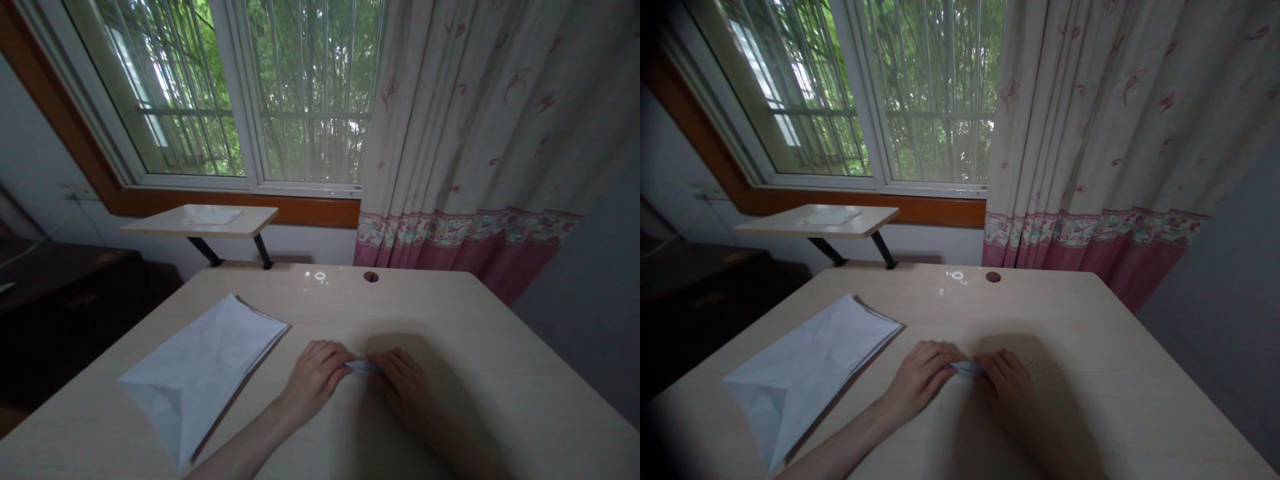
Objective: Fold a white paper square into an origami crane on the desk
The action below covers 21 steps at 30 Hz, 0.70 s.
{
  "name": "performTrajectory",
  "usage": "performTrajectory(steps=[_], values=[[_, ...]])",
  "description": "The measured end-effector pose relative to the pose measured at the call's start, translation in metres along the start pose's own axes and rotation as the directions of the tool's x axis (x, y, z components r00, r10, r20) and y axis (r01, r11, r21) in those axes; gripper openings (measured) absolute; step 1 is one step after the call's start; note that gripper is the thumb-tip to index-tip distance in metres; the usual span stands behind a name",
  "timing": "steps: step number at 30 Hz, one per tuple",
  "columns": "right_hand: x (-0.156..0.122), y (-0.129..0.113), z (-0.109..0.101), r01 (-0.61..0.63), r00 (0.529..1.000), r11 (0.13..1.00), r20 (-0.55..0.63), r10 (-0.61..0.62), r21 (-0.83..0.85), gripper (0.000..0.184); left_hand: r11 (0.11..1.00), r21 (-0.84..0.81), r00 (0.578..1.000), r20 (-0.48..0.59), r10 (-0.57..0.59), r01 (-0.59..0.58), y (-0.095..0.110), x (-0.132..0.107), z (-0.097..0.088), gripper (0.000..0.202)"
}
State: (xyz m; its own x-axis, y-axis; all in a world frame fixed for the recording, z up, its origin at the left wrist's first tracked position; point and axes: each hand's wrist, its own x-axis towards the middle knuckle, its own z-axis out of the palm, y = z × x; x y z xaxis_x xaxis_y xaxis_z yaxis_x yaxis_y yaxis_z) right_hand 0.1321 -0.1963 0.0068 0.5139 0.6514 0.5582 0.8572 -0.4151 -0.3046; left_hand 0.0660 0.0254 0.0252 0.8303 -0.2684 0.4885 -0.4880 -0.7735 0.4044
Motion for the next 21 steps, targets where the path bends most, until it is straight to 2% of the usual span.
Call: performTrajectory(steps=[3, 6, 9, 14, 21], values=[[-0.0011, 0.0012, 0.0011, -0.030, 1.000, 0.999, 0.006, 0.030, 0.035, 0.025, 0.999, -0.034, 1.000, 0.017, 0.017, -0.016, 0.0007, 0.0006, -0.0010, 0.021], [0.0001, 0.0002, -0.0005, 0.027, 0.999, 0.998, 0.027, -0.028, 0.048, 0.022, 0.998, -0.067, 0.999, 0.047, 0.012, -0.009, 0.0012, 0.0008, -0.0013, 0.021], [0.0020, -0.0009, -0.0025, 0.094, 0.995, 0.996, 0.018, -0.094, 0.001, 0.030, 0.997, -0.080, 0.998, 0.062, 0.003, 0.002, 0.0013, 0.0002, -0.0010, 0.020], [0.0020, 0.0015, -0.0007, 0.130, 0.991, 0.990, -0.008, -0.130, -0.058, 0.033, 0.993, -0.118, 0.998, 0.063, 0.008, 0.000, 0.0013, -0.0001, -0.0003, 0.022], [0.0003, 0.0036, 0.0018, 0.137, 0.991, 0.990, 0.010, -0.137, -0.026, 0.034, 0.994, -0.107, 0.997, 0.073, 0.030, -0.022, 0.0019, 0.0006, -0.0002, 0.022]])
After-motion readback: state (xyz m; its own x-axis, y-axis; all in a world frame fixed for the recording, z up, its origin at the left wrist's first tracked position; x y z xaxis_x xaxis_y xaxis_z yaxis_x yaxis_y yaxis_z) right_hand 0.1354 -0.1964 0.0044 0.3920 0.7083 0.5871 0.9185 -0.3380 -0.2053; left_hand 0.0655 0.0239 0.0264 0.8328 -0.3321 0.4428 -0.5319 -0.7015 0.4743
